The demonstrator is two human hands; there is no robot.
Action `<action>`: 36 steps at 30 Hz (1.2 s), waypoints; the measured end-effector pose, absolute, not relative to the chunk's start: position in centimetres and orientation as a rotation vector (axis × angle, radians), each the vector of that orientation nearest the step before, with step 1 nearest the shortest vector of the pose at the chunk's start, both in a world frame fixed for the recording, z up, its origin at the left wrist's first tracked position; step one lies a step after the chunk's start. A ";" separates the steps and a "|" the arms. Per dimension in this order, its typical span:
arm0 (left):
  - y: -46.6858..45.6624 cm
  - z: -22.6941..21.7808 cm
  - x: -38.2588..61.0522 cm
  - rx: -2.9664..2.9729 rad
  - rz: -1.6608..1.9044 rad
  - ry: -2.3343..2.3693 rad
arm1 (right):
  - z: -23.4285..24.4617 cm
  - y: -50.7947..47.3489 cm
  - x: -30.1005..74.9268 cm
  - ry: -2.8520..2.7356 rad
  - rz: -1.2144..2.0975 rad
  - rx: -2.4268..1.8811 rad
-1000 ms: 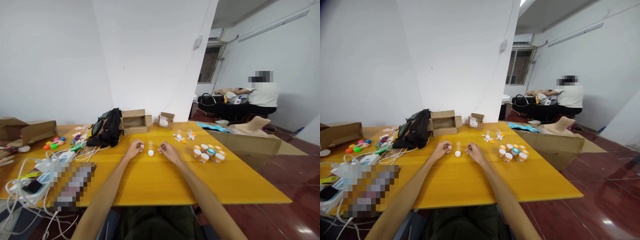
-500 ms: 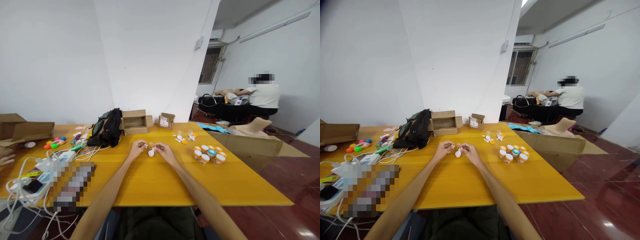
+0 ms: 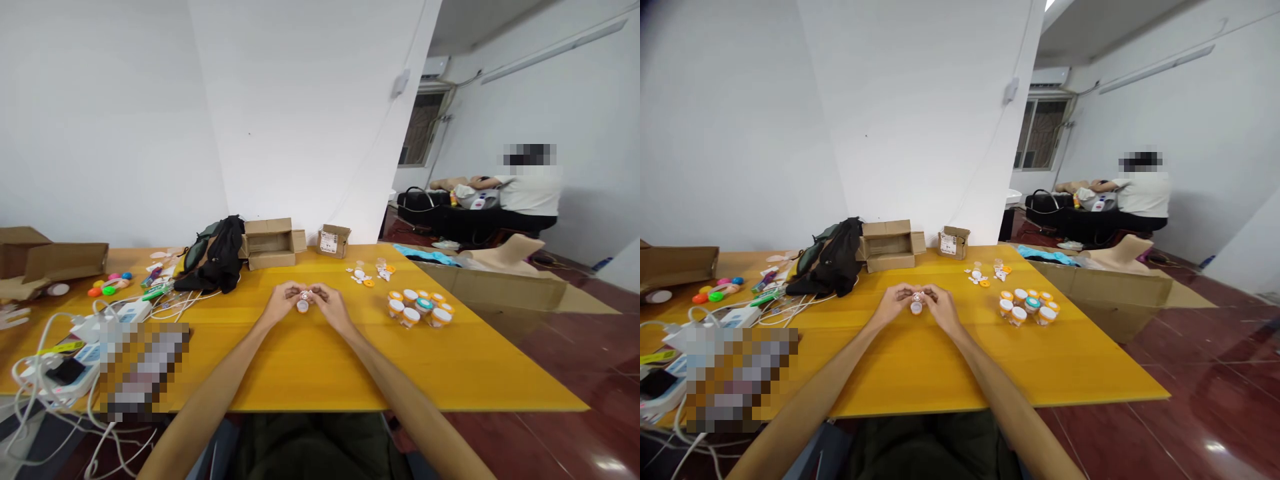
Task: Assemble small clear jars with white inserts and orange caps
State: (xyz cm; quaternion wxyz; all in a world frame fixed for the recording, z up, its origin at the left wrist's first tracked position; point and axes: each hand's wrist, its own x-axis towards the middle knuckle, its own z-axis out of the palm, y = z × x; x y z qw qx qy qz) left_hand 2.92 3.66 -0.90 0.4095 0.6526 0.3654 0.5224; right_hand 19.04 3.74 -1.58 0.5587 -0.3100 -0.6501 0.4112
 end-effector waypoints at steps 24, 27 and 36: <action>2.9 0.0 3.0 1.523 1.296 0.837 | -1.2 3.5 19.6 -1.558 0.896 -0.725; 2.8 0.1 3.1 1.493 1.285 0.839 | -1.1 3.4 19.6 -1.544 0.900 -0.721; 2.5 0.1 3.2 1.493 1.276 0.862 | -1.2 3.7 19.6 -1.527 0.891 -0.759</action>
